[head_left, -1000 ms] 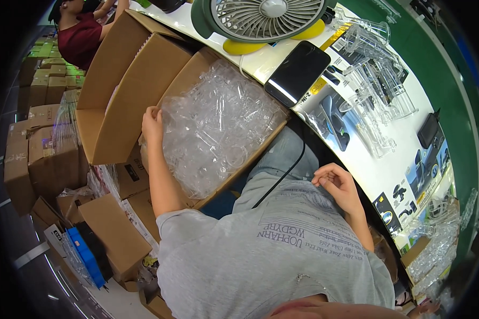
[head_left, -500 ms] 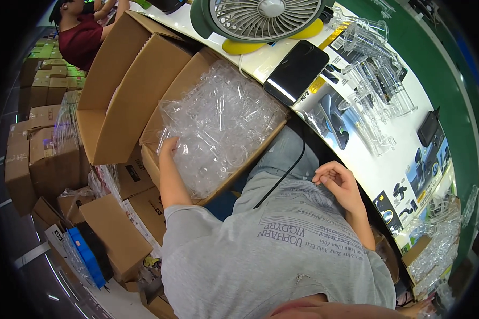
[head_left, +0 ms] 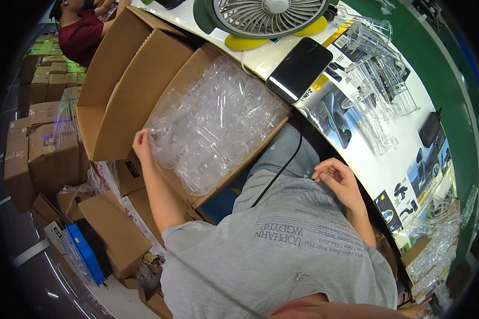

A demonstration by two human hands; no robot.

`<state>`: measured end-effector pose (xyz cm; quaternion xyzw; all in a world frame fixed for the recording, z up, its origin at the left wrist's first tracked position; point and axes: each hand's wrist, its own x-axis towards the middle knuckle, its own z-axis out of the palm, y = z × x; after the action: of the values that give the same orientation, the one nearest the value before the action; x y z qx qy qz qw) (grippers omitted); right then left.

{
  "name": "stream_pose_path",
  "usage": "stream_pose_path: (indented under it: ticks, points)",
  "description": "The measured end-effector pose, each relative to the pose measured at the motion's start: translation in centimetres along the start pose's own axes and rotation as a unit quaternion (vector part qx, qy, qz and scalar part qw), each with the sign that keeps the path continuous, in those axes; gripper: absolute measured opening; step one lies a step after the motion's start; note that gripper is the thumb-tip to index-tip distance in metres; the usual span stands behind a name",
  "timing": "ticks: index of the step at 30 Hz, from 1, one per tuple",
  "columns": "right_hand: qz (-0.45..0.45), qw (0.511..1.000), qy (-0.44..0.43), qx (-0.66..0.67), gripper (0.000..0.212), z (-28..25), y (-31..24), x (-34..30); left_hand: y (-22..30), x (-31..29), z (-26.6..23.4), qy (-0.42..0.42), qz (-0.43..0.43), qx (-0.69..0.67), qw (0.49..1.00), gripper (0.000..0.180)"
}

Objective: Assemble clear plastic components by applying liquid from a squeeze bottle and joining pieces on a production line.

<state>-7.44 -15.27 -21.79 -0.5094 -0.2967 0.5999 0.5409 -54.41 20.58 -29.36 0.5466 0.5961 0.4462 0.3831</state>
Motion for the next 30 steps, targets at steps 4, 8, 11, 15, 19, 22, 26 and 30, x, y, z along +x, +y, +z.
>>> stream_pose_path:
  ticks: [4,8,11,15,19,22,26,30]
  points:
    - [-0.001,1.0,-0.003,-0.002,0.018,0.3,-0.2,0.4,4.6,0.0,0.5,0.143,0.181,0.171,0.958,0.01]
    - [-0.009,1.0,-0.003,-0.013,0.018,0.6,-0.3,0.1,6.6,0.3,1.1,0.244,0.228,0.203,0.921,0.008]
    - [0.002,1.0,-0.003,0.003,0.017,0.5,0.0,-0.2,6.0,1.2,0.5,0.21,0.234,0.241,0.918,0.009]
    - [0.008,1.0,0.008,-0.006,0.016,0.5,0.1,-0.5,8.6,0.3,2.1,0.277,0.256,0.273,0.885,0.01]
    - [0.0,1.0,0.016,-0.007,0.013,0.6,-0.4,-0.3,9.0,0.9,0.1,0.266,0.279,0.12,0.915,0.017]
    - [-0.001,1.0,0.016,-0.005,0.013,0.6,-0.2,0.0,10.7,-0.6,-0.1,0.18,0.233,0.249,0.923,0.029]
    - [-0.001,1.0,0.002,-0.004,0.015,0.4,0.0,0.3,11.9,-3.8,2.7,0.049,0.138,0.431,0.891,0.031]
    - [0.002,1.0,-0.005,-0.002,0.015,0.5,-0.1,0.2,6.1,-5.8,3.5,-0.18,0.177,0.443,0.86,0.019]
